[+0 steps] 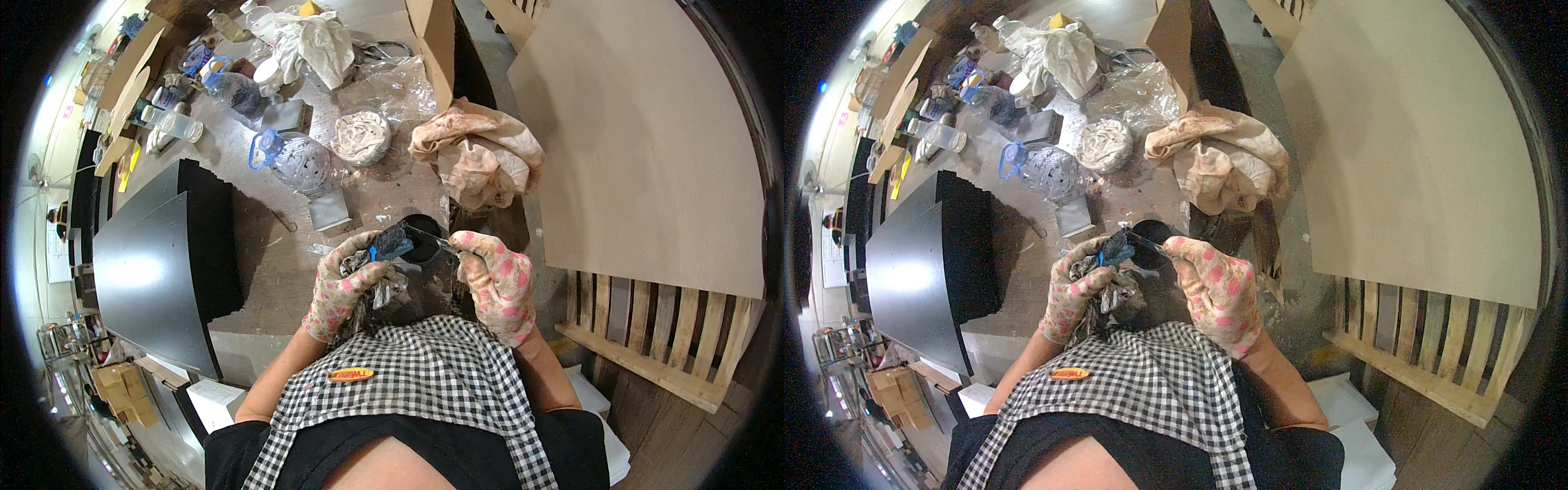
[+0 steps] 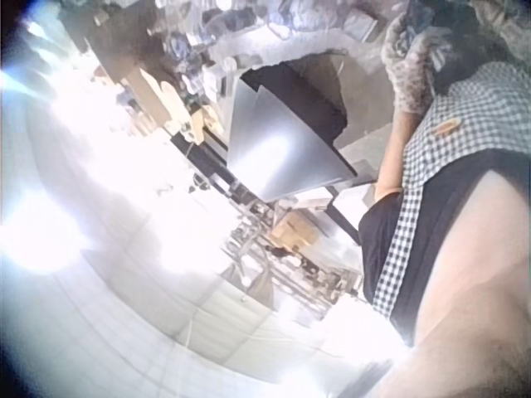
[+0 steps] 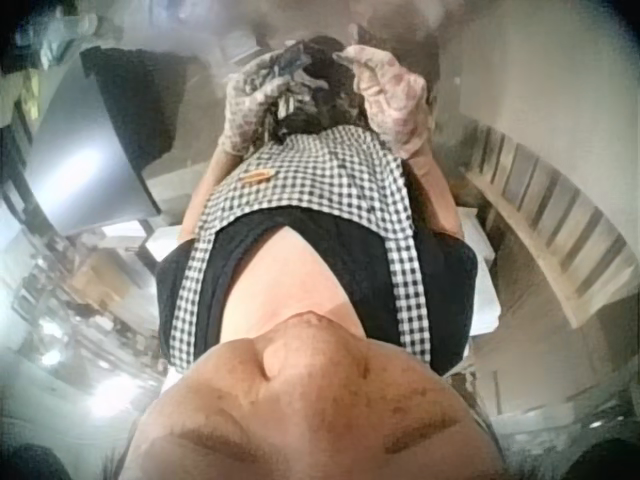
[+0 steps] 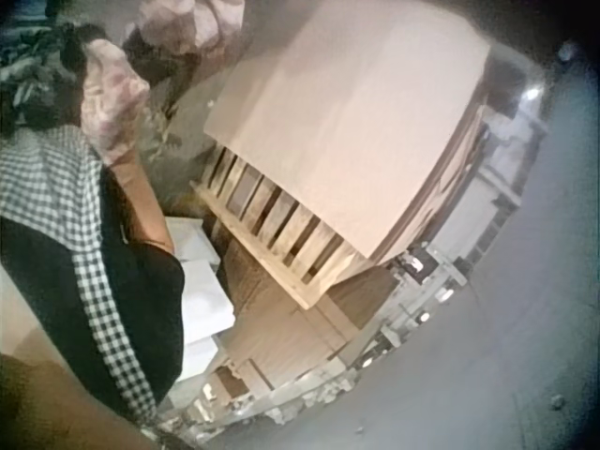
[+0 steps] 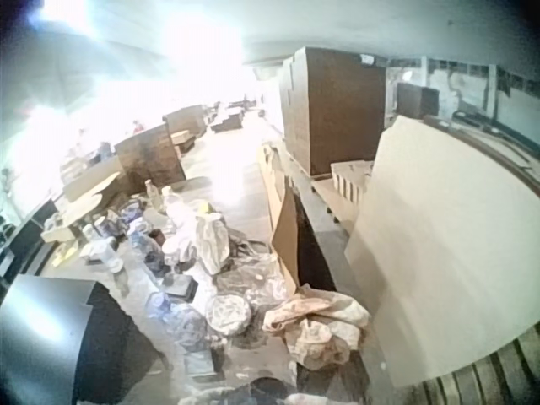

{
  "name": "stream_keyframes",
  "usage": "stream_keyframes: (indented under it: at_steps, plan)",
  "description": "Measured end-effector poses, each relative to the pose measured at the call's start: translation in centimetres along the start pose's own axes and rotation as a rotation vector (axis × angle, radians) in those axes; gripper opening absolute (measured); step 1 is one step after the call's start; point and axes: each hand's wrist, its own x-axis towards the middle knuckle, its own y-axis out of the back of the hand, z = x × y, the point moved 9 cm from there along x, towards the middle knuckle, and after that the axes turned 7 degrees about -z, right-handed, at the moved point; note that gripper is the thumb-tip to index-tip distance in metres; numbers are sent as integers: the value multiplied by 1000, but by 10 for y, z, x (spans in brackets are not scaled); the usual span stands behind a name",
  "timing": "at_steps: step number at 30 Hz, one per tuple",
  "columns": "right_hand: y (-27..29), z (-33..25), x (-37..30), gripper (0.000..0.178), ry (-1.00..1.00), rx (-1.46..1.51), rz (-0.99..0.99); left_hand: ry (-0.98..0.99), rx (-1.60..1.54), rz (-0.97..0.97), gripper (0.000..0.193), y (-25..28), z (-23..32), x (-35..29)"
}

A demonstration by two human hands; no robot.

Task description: The person wipes a large black curved furniture panel with a cloth, repeatedly cleaning its surface and edges. The person uses a small blue tool to scrape or smooth the surface while continuing to wipe with the cloth. The task occurs in a workshop environment with various materials and tools visible.

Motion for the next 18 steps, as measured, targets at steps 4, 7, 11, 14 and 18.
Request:
stream_keyframes:
  at_steps: [4, 7, 11, 14, 18]
  plan:
    - [6, 6, -6, 34, -21, 24, -8, -3, 109, 6, 42, 2, -3, 5]
    - [8, 12, -11, 27, -83, 87, 6, -66, 261, 62, 44, 5, 5, 5]
    - [7, 20, -12, 20, -169, 178, 37, -162, 527, 111, 40, 0, 28, 1]
    - [5, 12, -5, 22, -11, 43, 31, -216, 531, 121, 39, -6, 40, -1]
    - [-18, -2, -8, 41, 247, -339, -176, -126, 491, 134, 39, -4, 38, 1]
